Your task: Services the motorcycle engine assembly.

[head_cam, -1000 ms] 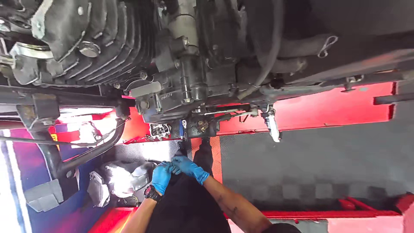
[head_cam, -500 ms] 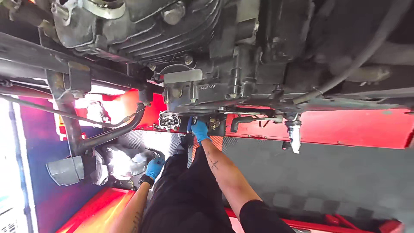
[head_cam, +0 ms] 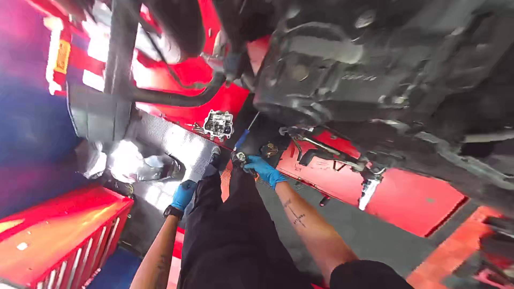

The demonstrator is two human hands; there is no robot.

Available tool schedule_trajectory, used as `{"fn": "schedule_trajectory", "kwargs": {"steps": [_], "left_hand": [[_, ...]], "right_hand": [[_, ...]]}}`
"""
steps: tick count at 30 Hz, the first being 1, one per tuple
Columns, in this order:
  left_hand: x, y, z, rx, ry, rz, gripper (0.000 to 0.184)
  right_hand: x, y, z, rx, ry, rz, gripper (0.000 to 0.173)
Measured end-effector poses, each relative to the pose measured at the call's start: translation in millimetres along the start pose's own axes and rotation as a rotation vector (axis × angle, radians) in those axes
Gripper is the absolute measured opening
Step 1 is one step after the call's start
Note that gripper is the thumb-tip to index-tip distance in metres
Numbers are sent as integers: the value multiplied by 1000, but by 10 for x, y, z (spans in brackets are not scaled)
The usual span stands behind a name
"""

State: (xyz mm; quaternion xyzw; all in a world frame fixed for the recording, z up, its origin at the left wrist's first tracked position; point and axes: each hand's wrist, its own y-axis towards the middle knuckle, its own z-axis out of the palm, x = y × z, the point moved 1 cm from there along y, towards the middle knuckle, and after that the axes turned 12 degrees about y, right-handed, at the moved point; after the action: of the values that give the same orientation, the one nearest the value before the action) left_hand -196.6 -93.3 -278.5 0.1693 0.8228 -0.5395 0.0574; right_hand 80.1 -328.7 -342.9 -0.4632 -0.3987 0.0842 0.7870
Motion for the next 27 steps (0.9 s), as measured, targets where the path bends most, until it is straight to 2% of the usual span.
{"fn": "schedule_trajectory", "kwargs": {"steps": [3, 6, 10, 12, 16, 19, 23, 27], "left_hand": [[206, -77, 447, -60, -166, -47, 38], [389, -238, 1047, -60, -287, -112, 40], [594, -542, 1856, 2, -389, -145, 42], [753, -712, 2236, 7, -442, -146, 40], [1273, -962, 3017, 13, -558, -148, 38], [1842, -1033, 3671, -24, -650, -163, 38], [2507, -1125, 4768, 37, -774, -216, 37], [2610, -1203, 5892, 186, -883, -216, 37]], "right_hand": [[-203, 43, 352, 186, -218, 43, 38], [-553, -31, 777, 287, -383, 72, 34], [-993, -305, 1131, 395, -414, 105, 31], [-1207, -448, 1241, 456, -412, 157, 37], [-1806, -638, 1378, 521, -500, 200, 45], [-2428, -717, 1524, 508, -534, 176, 39], [-3590, -721, 1682, 471, -573, 168, 28], [-4782, -671, 1687, 508, -737, 297, 26]]}}
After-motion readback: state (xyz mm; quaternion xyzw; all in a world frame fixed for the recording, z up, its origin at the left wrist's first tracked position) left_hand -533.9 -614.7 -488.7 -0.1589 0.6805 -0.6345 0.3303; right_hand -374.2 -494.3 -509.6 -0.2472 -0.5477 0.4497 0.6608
